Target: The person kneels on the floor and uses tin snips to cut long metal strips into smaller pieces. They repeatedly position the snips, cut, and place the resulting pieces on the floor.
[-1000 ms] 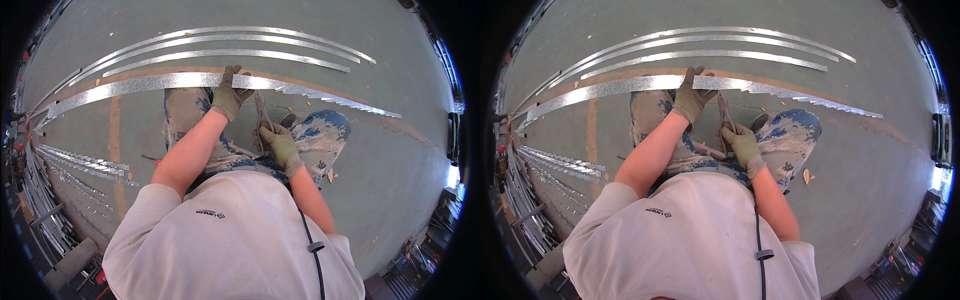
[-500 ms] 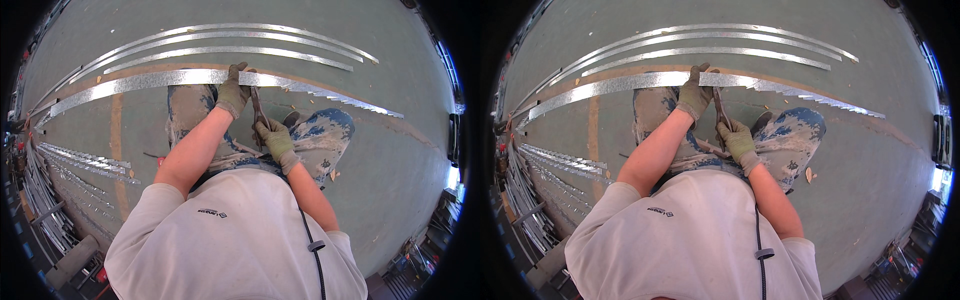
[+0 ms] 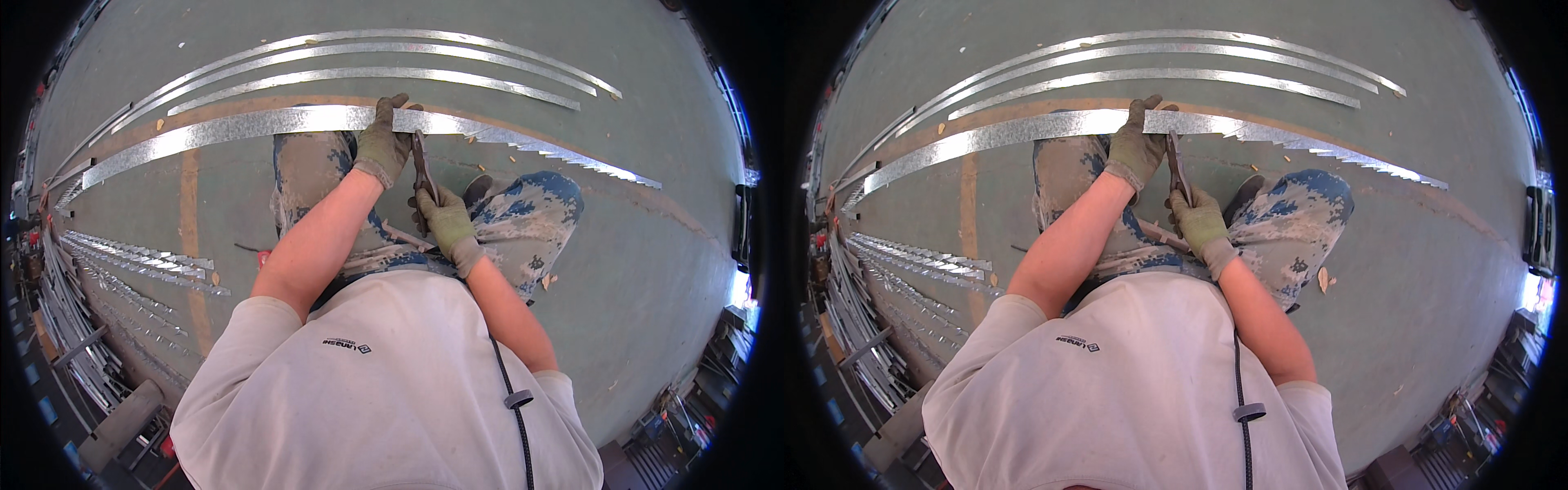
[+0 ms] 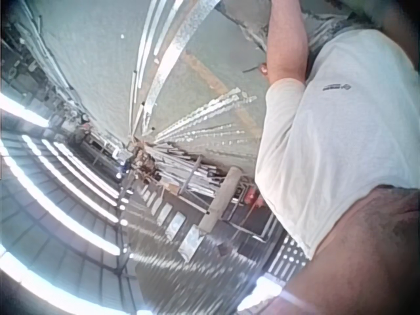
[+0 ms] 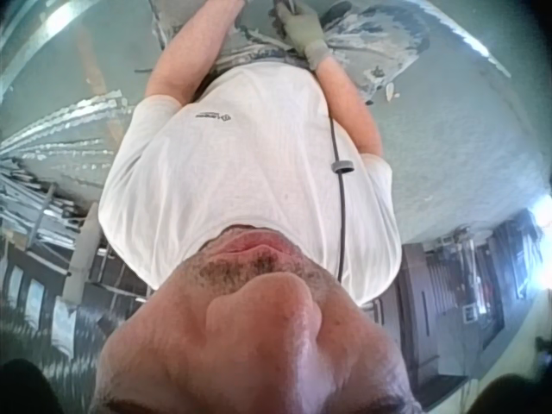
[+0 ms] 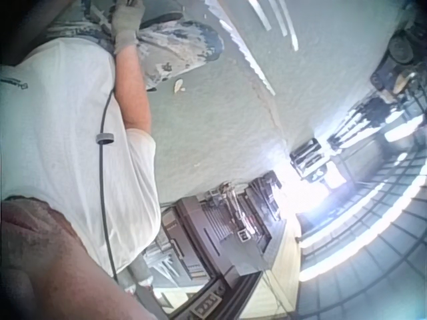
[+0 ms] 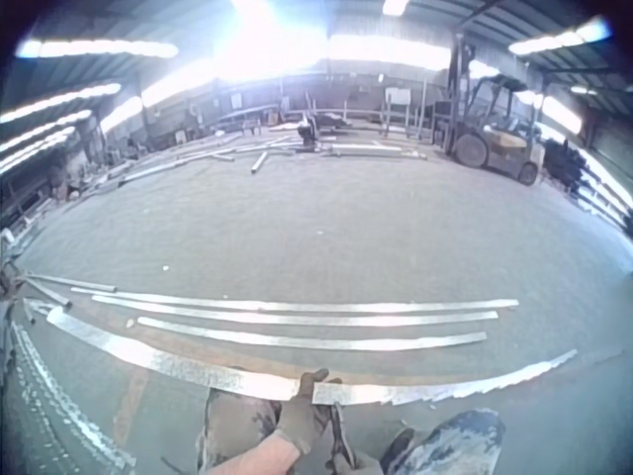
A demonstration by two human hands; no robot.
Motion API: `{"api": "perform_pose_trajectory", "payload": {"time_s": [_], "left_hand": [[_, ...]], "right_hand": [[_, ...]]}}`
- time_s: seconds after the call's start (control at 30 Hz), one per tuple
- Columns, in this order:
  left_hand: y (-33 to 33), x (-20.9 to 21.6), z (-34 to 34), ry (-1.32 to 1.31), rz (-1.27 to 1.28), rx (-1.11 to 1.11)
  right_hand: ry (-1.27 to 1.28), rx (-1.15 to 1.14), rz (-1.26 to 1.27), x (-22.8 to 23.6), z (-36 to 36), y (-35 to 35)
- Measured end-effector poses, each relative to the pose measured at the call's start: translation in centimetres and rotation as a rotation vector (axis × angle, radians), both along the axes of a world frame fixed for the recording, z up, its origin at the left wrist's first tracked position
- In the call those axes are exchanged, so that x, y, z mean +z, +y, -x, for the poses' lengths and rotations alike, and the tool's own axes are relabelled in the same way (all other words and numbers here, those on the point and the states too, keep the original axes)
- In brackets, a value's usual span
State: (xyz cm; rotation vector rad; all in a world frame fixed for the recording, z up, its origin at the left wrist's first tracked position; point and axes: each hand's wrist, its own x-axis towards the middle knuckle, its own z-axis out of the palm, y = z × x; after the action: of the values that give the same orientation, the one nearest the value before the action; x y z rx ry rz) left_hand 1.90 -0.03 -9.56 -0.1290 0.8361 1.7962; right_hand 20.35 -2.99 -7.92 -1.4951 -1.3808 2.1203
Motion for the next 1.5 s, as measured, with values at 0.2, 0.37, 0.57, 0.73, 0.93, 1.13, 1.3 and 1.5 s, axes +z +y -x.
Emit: {"api": "perform_pose_trajectory", "payload": {"time_s": [0.2,0.37,0.57,0.73,0.93,1.13,1.3,1.5], "left_hand": [[0.0,-0.8,0.1,0.021,-0.030,-0.021],[0.2,-1.4,0.2,0.020,-0.050,-0.024],[0.1,-1.6,0.2,0.025,-0.050,-0.026],[0.0,-1.5,0.3,-0.008,-0.065,-0.029],[-0.4,-1.5,0.7,-0.050,-0.109,-0.061],[-0.7,-1.6,0.4,-0.082,-0.148,-0.086],[-1.2,-1.0,0.9,-0.118,-0.136,-0.083],[-1.0,-1.5,0.7,-0.090,-0.131,-0.063]], "right_hand": [[-0.104,0.040,0.086,-1.3,1.2,-0.1],[-0.238,0.095,-0.132,-3.6,2.2,-0.3],[-0.137,-0.047,0.079,-1.9,2.2,-0.9],[-0.180,-0.019,0.079,-0.2,2.7,-0.4],[-0.064,-0.044,0.227,0.5,1.7,0.1],[0.340,-0.039,0.591,-0.1,-0.8,0.9],[0.699,0.022,0.827,-1.1,-1.2,1.2],[0.337,0.075,0.577,0.2,-0.6,1.3]]}}
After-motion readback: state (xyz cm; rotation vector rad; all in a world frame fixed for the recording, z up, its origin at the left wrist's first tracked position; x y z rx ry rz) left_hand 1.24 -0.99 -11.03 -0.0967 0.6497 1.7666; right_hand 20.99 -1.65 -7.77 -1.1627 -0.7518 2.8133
